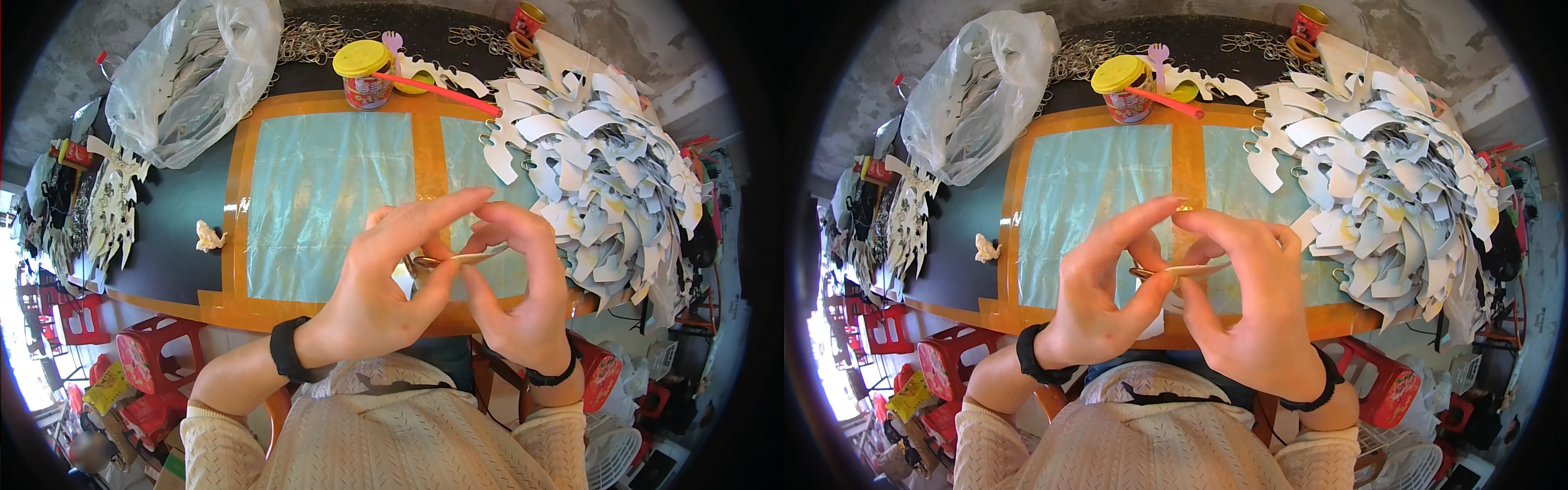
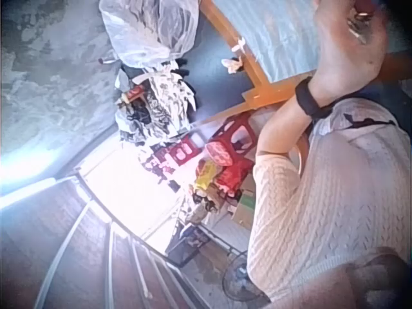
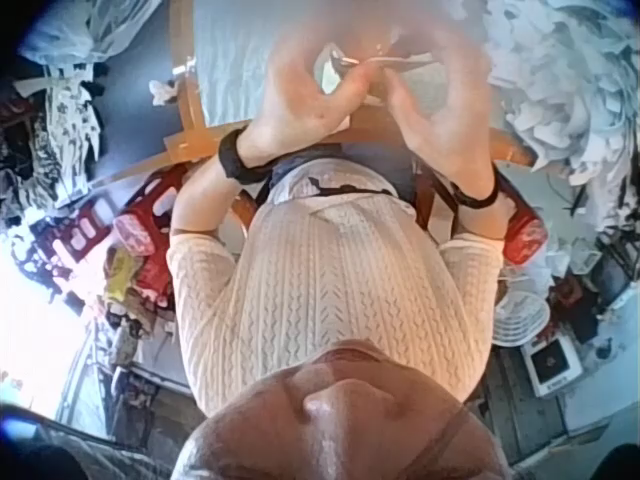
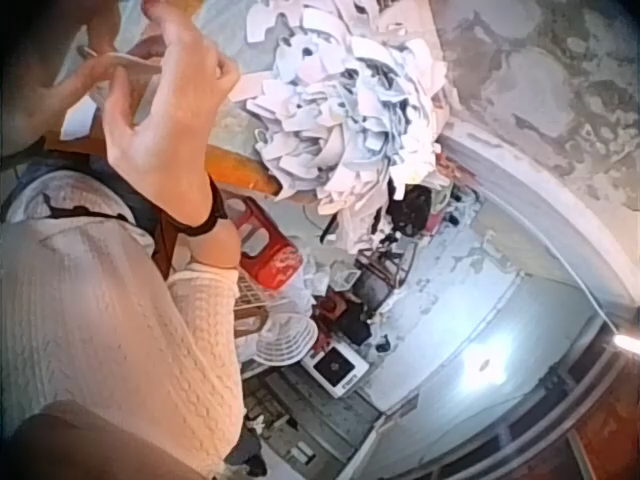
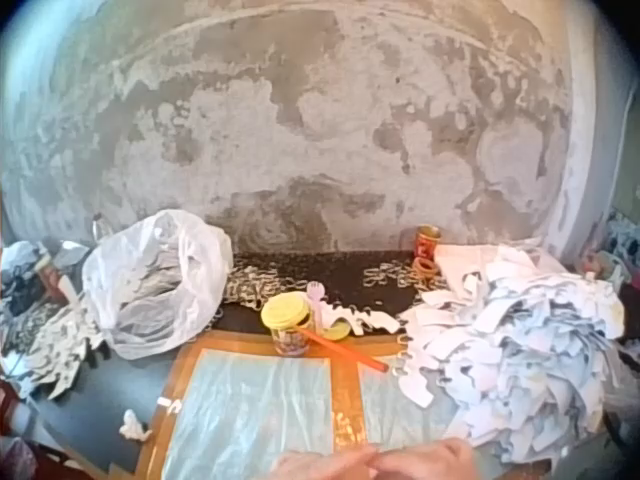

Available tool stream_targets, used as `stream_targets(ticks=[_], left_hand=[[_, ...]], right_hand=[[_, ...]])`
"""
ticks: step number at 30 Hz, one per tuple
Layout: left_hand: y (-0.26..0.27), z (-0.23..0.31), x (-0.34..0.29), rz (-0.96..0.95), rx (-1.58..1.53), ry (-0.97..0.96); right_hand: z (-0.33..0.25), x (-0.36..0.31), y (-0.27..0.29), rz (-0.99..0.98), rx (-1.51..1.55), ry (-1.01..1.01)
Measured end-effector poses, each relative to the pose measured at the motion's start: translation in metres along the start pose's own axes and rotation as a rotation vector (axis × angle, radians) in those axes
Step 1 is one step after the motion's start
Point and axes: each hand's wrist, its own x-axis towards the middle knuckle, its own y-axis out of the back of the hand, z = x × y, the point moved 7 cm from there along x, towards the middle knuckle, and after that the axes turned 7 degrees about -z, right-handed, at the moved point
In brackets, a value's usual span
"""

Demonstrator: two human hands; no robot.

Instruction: Attach metal rings to white decorative shoe upper components by hand.

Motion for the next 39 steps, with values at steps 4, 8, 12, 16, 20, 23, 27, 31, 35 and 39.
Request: stream_targets(ticks=[4, 8, 12, 16, 20, 23, 27, 31, 35, 39], left_hand=[[0.002, 0.005, -0.001, 0.017, 0.136, -0.074], [0.0, 0.007, -0.001, 0.022, 0.198, -0.139], [-0.001, 0.003, -0.003, 0.0, 0.229, -0.146], [-0.001, -0.001, -0.004, -0.03, 0.163, -0.121], [-0.002, -0.005, -0.006, 0.021, 0.082, -0.018], [-0.002, -0.007, -0.009, 0.126, 0.018, 0.033], [-0.005, -0.016, -0.01, 0.126, 0.02, 0.064], [-0.006, -0.017, -0.011, 0.112, 0.045, 0.038], [-0.01, -0.028, -0.002, -0.029, 0.083, 0.06], [-0.009, -0.032, -0.002, -0.017, -0.075, 0.158]], right_hand=[[0.002, 0.002, -0.002, -0.027, 0.071, -0.084], [0.006, 0.001, -0.003, -0.009, 0.159, -0.093], [0.01, 0.001, -0.002, 0.011, 0.153, -0.093], [0.014, 0.001, -0.003, -0.02, 0.2, -0.128], [0.017, 0.0, -0.004, 0.015, 0.217, -0.196], [0.01, -0.003, -0.004, 0.048, 0.161, -0.145], [0.019, -0.003, -0.013, 0.069, 0.229, -0.168], [0.026, -0.005, -0.019, 0.049, 0.238, -0.194], [0.039, -0.004, -0.023, 0.049, 0.346, -0.219], [0.044, -0.006, -0.019, 0.058, 0.52, -0.336]])
